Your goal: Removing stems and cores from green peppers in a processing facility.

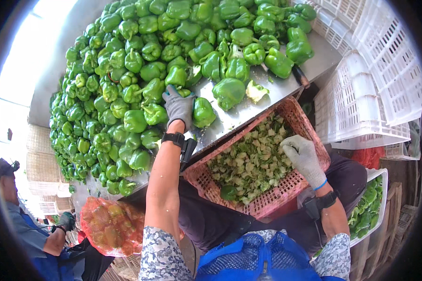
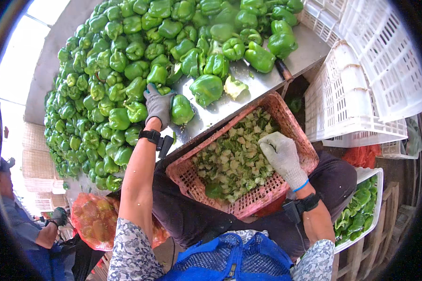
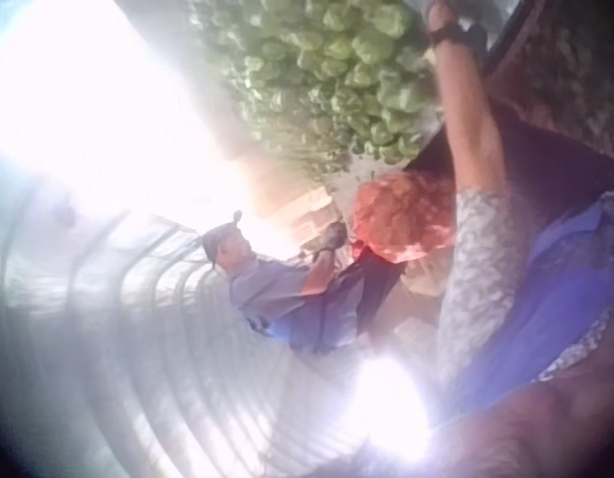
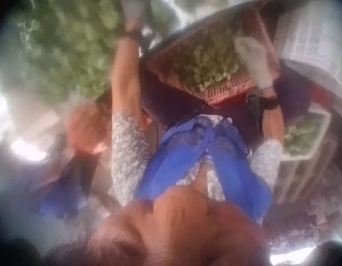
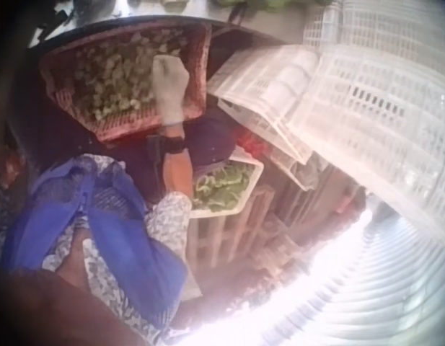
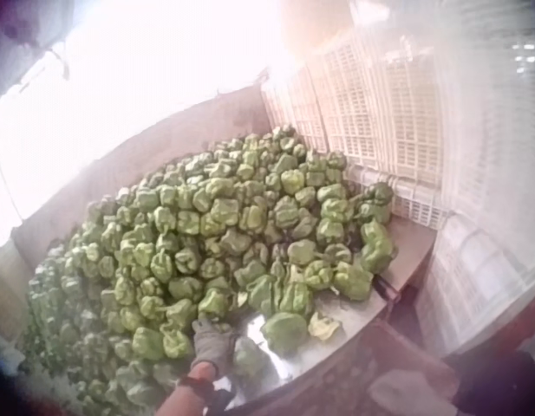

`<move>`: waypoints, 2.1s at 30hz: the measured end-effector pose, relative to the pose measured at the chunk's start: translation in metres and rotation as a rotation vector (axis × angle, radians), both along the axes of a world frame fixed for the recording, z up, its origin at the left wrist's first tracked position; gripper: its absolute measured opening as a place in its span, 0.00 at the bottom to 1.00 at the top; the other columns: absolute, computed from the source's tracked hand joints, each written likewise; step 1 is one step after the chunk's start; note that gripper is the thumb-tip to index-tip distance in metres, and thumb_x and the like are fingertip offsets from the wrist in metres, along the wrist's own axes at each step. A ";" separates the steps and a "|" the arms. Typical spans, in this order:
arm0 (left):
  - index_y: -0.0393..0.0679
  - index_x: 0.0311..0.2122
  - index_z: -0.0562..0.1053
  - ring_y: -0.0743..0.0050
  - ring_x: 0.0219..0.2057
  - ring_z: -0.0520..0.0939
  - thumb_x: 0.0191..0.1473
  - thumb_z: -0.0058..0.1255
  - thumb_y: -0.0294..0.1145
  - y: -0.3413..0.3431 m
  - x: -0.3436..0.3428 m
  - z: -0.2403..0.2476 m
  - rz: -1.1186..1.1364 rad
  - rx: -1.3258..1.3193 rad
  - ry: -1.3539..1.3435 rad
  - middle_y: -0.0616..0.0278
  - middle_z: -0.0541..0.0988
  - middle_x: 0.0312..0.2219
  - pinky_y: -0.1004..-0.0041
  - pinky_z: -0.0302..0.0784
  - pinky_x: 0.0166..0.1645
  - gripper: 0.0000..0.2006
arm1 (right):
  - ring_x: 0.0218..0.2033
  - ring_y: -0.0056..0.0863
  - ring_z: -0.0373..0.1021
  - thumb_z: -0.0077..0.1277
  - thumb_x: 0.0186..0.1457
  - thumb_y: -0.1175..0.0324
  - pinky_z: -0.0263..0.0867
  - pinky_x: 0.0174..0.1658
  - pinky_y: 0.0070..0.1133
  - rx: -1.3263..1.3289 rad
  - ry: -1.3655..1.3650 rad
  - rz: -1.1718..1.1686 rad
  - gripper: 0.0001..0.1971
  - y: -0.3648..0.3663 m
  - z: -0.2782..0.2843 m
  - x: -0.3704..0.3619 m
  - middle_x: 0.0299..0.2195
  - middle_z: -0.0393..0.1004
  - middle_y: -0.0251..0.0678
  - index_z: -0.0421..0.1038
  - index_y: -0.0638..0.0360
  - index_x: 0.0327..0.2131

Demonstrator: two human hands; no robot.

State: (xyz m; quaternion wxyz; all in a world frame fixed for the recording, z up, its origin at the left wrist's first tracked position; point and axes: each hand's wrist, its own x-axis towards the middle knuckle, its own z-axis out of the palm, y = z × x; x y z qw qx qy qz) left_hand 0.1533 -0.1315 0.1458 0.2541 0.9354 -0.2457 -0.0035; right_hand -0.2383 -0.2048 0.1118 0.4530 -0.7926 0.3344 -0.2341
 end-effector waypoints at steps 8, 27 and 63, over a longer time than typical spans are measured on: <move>0.44 0.51 0.67 0.68 0.36 0.80 0.53 0.61 0.38 0.027 0.010 -0.001 -0.006 -0.815 0.669 0.63 0.77 0.39 0.68 0.78 0.36 0.23 | 0.36 0.40 0.77 0.56 0.54 0.70 0.71 0.40 0.30 -0.058 -0.009 -0.015 0.07 0.010 0.009 -0.007 0.34 0.79 0.42 0.79 0.62 0.34; 0.43 0.64 0.61 0.66 0.59 0.71 0.57 0.60 0.38 0.142 -0.197 0.018 -0.428 -1.197 1.241 0.60 0.67 0.59 0.66 0.67 0.64 0.33 | 0.55 0.33 0.70 0.47 0.62 0.47 0.78 0.45 0.37 1.245 -0.791 0.187 0.33 0.100 0.022 0.057 0.56 0.69 0.40 0.58 0.57 0.64; 0.43 0.55 0.68 0.78 0.48 0.75 0.63 0.53 0.33 0.156 -0.240 -0.038 -0.317 -0.965 1.098 0.66 0.75 0.48 0.76 0.70 0.55 0.17 | 0.43 0.50 0.76 0.63 0.50 0.62 0.71 0.45 0.39 0.165 0.198 -0.236 0.25 0.150 -0.032 0.086 0.41 0.78 0.48 0.65 0.47 0.51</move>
